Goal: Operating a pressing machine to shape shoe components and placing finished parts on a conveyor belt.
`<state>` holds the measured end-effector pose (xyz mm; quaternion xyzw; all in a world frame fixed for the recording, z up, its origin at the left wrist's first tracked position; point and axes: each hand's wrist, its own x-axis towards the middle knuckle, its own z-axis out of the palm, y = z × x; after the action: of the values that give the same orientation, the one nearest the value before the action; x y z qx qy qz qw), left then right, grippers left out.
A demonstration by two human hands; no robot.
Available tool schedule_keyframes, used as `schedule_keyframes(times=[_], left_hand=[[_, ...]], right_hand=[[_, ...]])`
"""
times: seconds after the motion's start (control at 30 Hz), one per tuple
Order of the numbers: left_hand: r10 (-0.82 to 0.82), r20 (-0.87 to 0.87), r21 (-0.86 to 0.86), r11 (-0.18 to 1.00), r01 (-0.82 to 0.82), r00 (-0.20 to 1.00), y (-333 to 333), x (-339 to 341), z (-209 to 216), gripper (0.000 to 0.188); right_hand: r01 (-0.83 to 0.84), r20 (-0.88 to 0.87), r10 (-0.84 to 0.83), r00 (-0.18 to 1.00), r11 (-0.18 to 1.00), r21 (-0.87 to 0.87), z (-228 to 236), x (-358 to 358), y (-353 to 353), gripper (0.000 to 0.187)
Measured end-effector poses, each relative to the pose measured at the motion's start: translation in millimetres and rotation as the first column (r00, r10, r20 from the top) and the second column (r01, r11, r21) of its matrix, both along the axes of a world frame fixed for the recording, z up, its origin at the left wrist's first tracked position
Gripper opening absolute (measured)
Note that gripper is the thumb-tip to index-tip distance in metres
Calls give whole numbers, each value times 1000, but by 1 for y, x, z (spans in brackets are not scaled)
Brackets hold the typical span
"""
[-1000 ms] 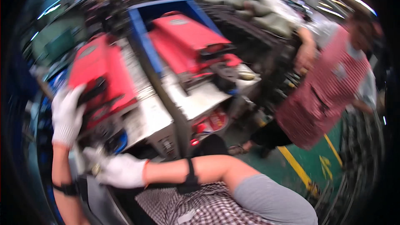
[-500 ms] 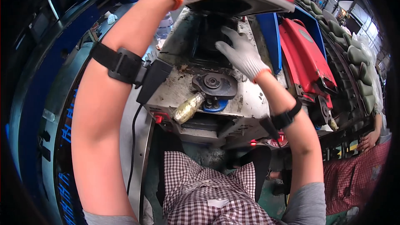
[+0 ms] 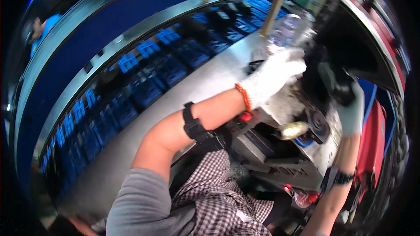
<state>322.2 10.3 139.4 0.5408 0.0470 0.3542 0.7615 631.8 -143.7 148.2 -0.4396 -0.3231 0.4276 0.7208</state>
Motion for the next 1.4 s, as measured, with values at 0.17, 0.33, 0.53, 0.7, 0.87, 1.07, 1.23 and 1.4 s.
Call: schedule_keyframes(times=[0.17, 0.33, 0.53, 0.7, 0.87, 1.07, 1.23, 1.4], left_hand=[[-191, 373, -488, 792, 367, 908, -28, -21, -20, 44], [134, 427, -640, 744, 194, 894, -23, -90, -8, 60], [313, -355, -579, 666, -470, 881, 129, -150, -65, 38], [788, -519, 219, 496, -841, 330, 236, -191, -124, 57], [736, -675, 574, 479, -664, -52, 260, -209, -175, 93], [847, -320, 675, -111, -730, -424, 199, -276, -182, 86], [424, -725, 256, -565, -785, -542, 198, -402, -163, 113], [520, -785, -36, -582, -812, -338, 228, -453, -178, 142]], right_hand=[[90, 910, -256, 327, 967, 240, 27, -186, 9, 70], [63, 851, 27, 524, 995, -70, 33, -232, -3, 78], [455, 934, -294, 202, 873, 176, -19, -176, -48, 52], [655, 915, -340, 218, 746, 121, -45, -162, -46, 40], [671, 909, -376, 178, 723, 167, -48, -155, -48, 40], [674, 927, -352, 128, 717, 179, -53, -153, -52, 36], [685, 900, -388, 201, 712, 154, -59, -148, -53, 36], [672, 907, -371, 198, 725, 150, -56, -152, -51, 36]])
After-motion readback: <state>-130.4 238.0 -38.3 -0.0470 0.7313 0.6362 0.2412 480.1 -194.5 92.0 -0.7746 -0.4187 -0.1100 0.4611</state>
